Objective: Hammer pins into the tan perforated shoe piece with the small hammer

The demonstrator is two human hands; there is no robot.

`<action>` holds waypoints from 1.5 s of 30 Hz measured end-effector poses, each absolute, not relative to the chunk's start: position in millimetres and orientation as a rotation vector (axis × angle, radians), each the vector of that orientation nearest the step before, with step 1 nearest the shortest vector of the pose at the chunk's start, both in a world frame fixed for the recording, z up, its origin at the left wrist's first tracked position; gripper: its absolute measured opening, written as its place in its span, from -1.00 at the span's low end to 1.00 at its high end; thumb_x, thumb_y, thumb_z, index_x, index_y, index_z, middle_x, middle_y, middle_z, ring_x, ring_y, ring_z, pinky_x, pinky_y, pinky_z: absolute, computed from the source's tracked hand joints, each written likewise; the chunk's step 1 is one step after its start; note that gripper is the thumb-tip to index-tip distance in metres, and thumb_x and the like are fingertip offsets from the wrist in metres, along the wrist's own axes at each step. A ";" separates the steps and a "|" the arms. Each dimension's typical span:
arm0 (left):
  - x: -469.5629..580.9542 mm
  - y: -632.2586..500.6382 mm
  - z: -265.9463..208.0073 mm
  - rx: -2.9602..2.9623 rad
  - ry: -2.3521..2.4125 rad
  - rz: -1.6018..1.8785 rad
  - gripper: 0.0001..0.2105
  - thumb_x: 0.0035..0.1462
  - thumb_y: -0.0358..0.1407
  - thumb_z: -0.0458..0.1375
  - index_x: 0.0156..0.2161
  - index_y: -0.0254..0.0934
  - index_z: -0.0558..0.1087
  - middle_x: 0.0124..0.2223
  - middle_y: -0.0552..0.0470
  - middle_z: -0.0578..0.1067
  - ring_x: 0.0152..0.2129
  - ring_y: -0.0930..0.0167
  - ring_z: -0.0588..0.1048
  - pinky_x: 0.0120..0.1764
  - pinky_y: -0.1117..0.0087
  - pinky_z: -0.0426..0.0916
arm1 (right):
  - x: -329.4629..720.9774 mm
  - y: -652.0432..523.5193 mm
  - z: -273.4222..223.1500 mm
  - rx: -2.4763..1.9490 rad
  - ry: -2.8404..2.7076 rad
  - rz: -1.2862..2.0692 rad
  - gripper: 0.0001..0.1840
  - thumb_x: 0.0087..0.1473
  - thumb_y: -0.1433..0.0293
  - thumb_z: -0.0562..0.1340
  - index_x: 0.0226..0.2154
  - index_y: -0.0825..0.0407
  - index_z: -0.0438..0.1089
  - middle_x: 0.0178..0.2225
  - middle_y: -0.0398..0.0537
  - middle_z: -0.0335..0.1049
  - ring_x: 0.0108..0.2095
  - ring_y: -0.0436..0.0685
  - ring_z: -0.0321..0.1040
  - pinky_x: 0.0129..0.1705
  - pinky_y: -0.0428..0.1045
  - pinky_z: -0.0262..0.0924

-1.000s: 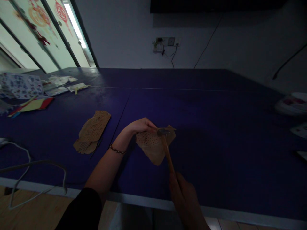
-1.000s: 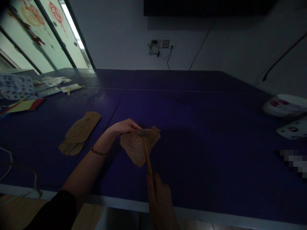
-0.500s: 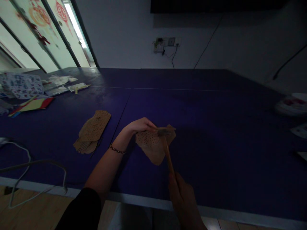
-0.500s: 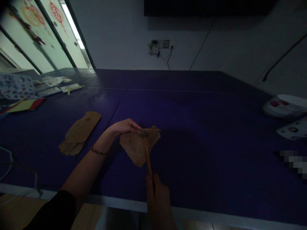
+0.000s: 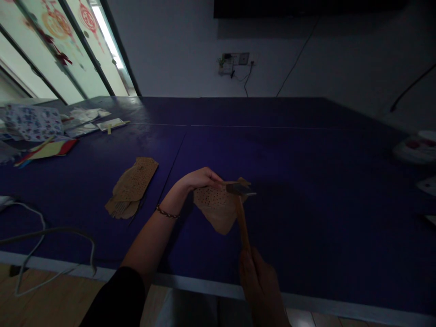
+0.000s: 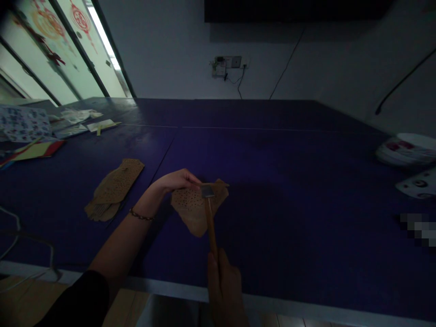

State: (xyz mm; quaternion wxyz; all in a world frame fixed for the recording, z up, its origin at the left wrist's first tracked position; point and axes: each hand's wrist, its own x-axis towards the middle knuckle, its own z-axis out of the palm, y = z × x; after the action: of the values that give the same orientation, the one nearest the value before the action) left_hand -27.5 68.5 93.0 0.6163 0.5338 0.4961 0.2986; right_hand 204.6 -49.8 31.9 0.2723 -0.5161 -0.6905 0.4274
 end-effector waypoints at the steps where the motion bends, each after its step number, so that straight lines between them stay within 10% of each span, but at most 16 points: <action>1: -27.7 68.6 92.8 1.222 1.128 0.685 -0.85 -0.17 -0.42 0.22 -0.39 -0.26 0.53 -0.43 0.07 0.54 -0.53 0.52 0.44 -0.31 0.47 0.32 | 204.6 -49.4 31.4 -1.391 -1.860 1.149 -0.55 0.07 0.07 -0.08 -0.58 0.03 0.23 -0.75 -0.18 0.14 -0.74 -0.04 0.07 -0.69 -0.11 -0.08; 45: -30.9 71.2 87.1 1.233 1.171 0.665 -0.85 -0.15 -0.41 0.20 -0.37 -0.29 0.53 -0.42 0.06 0.54 -0.52 0.52 0.43 -0.31 0.44 0.31 | 212.6 -51.0 11.2 -1.360 -1.744 1.195 -0.56 0.03 0.04 -0.04 -0.57 0.02 0.23 -0.72 -0.16 0.19 -0.72 -0.04 0.11 -0.71 -0.14 -0.04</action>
State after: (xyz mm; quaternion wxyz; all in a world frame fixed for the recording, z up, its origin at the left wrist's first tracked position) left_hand -30.9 71.2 87.1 0.6114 0.5342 0.5077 0.2881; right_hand 212.6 -51.0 11.2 0.3088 -0.5145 -0.6600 0.4521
